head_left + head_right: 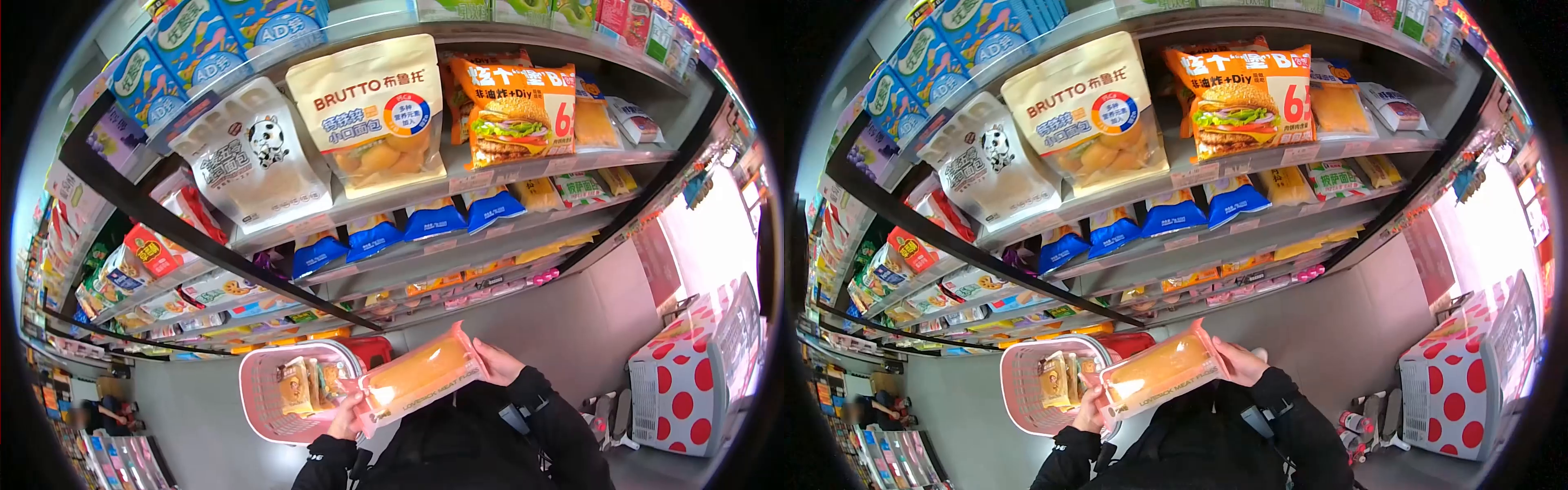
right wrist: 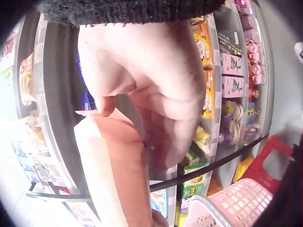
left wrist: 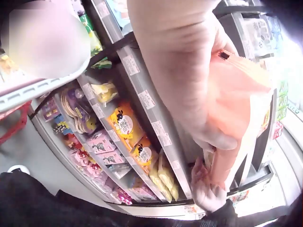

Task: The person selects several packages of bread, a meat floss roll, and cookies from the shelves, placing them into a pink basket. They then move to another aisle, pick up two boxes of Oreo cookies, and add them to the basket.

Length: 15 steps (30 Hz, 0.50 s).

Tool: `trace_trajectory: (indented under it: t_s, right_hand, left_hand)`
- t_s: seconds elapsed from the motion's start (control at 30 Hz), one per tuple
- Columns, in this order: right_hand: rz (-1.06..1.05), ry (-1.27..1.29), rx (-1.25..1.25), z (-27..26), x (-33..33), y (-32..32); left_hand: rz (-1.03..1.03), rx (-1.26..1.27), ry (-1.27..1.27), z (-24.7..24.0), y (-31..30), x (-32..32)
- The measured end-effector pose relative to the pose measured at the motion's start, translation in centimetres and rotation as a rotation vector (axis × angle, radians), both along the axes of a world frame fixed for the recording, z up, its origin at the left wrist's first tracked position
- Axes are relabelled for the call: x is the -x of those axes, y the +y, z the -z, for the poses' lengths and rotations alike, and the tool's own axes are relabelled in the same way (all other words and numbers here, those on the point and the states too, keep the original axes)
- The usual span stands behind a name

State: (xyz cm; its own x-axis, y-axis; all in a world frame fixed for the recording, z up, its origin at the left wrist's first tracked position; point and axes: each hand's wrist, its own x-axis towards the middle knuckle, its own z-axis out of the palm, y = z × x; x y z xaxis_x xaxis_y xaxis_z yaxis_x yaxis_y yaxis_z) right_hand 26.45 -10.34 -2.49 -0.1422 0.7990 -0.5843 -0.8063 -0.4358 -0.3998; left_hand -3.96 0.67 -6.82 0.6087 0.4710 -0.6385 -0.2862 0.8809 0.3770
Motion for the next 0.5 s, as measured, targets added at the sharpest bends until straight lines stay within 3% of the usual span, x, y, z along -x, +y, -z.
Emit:
trace_trajectory:
  t_s: [0.07,0.2,0.4,0.5]
  right_hand:
    - [-0.033,-0.028,-0.175,0.9,1.3,-0.7]
    - [-0.121,-0.166,-0.167,0.0,3.4,-2.5]
    - [-0.032,-0.222,-0.147,-0.3,5.8,-7.5]
    - [0.026,-0.275,-0.103,0.3,7.2,-10.9]
  left_hand:
    - [0.067,0.009,-0.056,0.6,-0.3,1.6]
    - [0.063,0.003,-0.078,0.9,-1.9,2.9]
    - [0.219,0.087,-0.173,1.7,-4.0,3.9]
    - [0.344,0.073,-0.001,0.2,-5.3,3.6]
